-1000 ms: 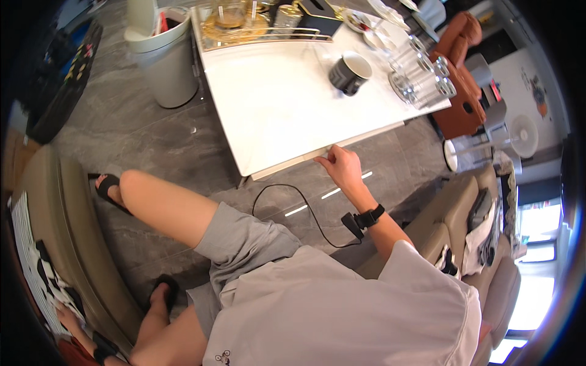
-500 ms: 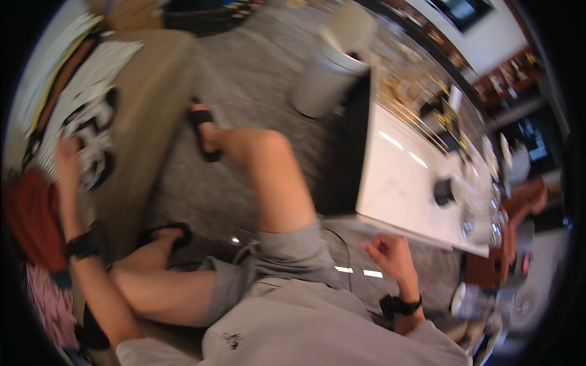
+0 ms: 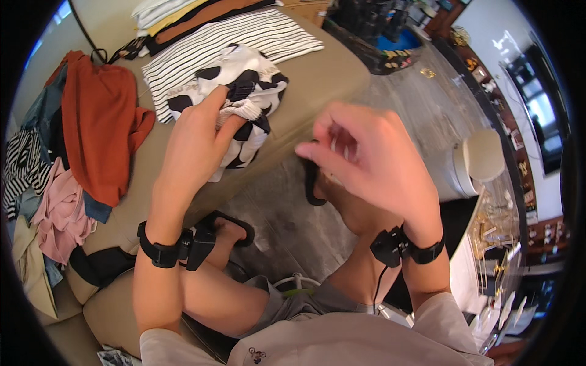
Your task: The person folds a black and white patterned garment and an orange dress by hand on a couch, placing them onto a stack of folded items.
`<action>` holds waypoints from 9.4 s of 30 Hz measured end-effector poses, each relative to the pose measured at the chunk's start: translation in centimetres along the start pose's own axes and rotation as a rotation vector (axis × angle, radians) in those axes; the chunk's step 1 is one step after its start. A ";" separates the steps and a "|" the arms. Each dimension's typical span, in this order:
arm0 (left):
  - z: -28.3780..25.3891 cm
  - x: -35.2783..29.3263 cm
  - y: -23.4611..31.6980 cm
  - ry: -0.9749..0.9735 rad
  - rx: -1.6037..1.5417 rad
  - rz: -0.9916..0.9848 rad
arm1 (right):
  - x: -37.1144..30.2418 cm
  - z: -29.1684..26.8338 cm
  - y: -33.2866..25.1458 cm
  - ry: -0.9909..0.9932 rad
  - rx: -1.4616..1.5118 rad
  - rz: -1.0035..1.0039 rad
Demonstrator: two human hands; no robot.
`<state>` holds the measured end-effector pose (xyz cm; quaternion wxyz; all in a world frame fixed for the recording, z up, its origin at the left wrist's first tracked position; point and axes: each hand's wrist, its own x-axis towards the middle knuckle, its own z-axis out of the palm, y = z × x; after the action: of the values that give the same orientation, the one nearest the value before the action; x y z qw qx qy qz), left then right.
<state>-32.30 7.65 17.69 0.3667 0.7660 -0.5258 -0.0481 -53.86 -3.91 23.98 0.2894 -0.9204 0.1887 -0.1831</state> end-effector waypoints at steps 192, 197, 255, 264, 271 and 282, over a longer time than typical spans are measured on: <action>1.5 7.0 -15.7 -0.108 1.153 -0.028 | 26.0 5.6 24.8 -0.035 -0.829 -0.880; 3.4 7.4 -18.8 0.068 1.178 0.089 | 28.0 8.9 27.4 0.099 -0.810 -0.872; -3.2 3.3 -16.9 -0.066 0.544 0.260 | 28.0 -1.3 35.0 -0.148 -0.436 -0.926; -3.3 4.7 -19.5 -0.096 0.707 0.336 | 32.0 0.6 33.2 -0.172 -0.510 -1.124; -2.7 7.0 -17.3 -0.162 0.750 0.512 | 32.0 0.7 32.0 -0.285 -0.425 -1.157; -6.5 5.4 -7.8 0.022 0.745 0.588 | 27.3 -6.3 25.8 -0.204 -0.293 -0.999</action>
<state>-20.89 7.84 19.34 0.0705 0.6645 -0.6979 0.2577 -39.39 -38.81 19.47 0.0523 -0.9420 -0.2785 -0.1798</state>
